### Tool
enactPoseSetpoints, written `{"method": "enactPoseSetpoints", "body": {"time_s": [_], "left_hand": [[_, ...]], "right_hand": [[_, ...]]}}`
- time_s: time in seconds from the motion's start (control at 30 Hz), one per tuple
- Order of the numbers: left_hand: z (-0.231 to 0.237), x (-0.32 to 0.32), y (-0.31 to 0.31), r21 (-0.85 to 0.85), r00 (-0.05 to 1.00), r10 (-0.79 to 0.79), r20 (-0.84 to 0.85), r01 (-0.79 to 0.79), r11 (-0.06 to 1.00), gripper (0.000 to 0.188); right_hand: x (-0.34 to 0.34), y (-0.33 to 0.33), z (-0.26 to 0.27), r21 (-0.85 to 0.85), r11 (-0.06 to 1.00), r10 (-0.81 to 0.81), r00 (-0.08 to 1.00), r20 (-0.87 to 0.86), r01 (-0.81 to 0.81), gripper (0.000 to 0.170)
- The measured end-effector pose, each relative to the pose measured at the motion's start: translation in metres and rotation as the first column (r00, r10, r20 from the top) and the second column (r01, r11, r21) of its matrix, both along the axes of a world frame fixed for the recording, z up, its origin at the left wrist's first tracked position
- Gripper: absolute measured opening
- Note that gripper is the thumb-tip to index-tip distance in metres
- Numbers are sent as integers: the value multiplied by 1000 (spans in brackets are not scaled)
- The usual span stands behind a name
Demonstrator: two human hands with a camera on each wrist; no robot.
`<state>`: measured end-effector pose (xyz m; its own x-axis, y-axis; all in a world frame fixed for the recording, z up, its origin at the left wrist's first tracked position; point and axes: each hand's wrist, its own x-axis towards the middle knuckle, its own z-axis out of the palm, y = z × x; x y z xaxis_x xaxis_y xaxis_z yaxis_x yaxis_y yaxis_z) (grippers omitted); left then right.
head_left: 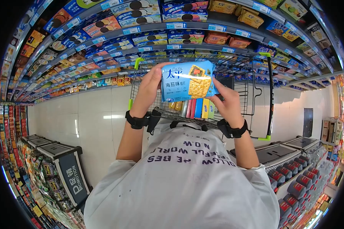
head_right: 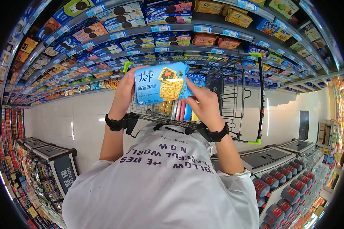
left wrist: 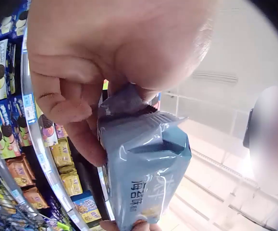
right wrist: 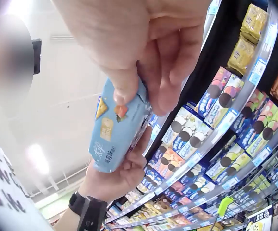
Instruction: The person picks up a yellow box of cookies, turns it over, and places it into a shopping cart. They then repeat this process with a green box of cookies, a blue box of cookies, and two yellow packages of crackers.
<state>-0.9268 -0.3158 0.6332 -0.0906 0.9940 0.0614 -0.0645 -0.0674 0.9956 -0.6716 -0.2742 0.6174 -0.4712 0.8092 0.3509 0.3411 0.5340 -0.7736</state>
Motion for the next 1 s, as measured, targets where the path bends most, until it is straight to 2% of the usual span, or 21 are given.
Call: {"method": "enactPoseSetpoints", "body": {"time_s": [0.07,0.17,0.3,0.37,0.57,0.73,0.8,0.93,1.0], "left_hand": [[-3,-20,-1,-97,990,-109,-85,101,990,51],[-11,-31,1,-171,993,-110,-46,101,980,51],[-18,-29,6,-146,989,-148,-9,145,979,50],[-17,-27,7,-109,958,-254,134,269,957,54],[-41,-43,1,-86,918,-346,193,367,926,62],[-38,-45,2,-88,924,-335,184,355,931,55],[-43,-48,13,-78,932,-340,129,351,933,51],[-52,-46,18,-67,944,-325,56,328,942,45],[-50,-43,20,-23,952,-301,48,302,953,45]], "right_hand": [[-8,-3,-3,49,999,-2,998,71,-2,59],[-20,-10,-4,73,996,-57,991,124,48,55],[-19,-16,-13,73,991,-121,979,165,110,53],[-21,-19,-11,38,988,-153,984,92,150,52],[-12,-35,-22,-10,977,-211,972,103,213,55],[-15,-39,-14,-33,970,-240,968,75,243,59],[-16,-29,-21,-2,969,-249,968,-7,249,56],[-11,-38,-18,-46,960,-273,961,51,275,54],[-10,-33,-23,-4,966,-257,966,-8,257,52]]}}
